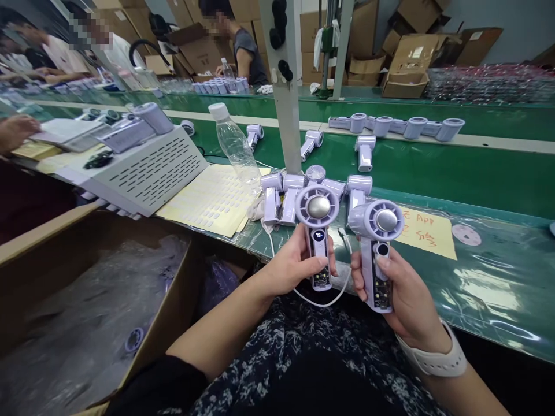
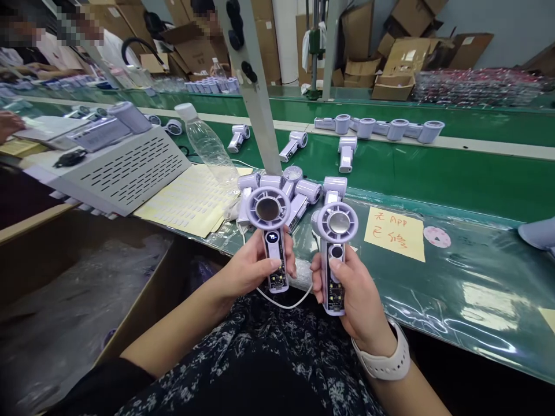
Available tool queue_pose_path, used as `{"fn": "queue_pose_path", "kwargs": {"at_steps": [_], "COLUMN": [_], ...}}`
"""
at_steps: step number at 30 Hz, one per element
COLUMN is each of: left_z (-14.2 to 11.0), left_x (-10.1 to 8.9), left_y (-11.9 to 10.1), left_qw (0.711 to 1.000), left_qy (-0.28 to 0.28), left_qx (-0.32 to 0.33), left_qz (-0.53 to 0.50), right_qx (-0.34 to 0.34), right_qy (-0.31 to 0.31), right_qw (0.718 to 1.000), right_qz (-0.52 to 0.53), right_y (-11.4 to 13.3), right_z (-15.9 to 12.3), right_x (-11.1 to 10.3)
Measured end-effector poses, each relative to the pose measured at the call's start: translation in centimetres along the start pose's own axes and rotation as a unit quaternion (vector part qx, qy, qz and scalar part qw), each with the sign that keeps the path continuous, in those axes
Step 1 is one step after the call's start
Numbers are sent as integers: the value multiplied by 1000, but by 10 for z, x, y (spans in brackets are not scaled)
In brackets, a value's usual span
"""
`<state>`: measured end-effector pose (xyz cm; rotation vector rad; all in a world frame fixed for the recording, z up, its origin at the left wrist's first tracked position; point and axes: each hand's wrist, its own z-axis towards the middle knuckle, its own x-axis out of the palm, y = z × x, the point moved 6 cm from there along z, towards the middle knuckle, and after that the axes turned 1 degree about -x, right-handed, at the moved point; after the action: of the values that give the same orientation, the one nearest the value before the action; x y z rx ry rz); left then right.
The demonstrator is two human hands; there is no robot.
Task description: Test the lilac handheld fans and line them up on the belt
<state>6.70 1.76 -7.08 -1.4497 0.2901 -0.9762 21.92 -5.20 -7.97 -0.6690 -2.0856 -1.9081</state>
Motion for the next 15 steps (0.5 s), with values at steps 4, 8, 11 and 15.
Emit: {"fn": "queue_pose_path", "kwargs": {"at_steps": [4, 8, 11, 15], "left_z": [-1, -1, -1, 1], "left_x": [2, 1, 0, -2], "left_y": [1, 4, 2, -5], "left_qw": [1000, 1000, 999, 996], "left_qy": [-3, -21, -30, -47], "left_qx": [-14, -15, -13, -38], "left_qz": [-10, -11, -9, 69], "right_qx": [-5, -10, -5, 10], "right_qy": [3, -10, 4, -15], "right_qw": [1000, 1000, 1000, 1000], "right_qz": [-15, -19, -20, 12], "right_y": [0, 0, -3, -3], "right_z": [-2, -2, -1, -2], "right_x": [1, -2, -3, -7]}}
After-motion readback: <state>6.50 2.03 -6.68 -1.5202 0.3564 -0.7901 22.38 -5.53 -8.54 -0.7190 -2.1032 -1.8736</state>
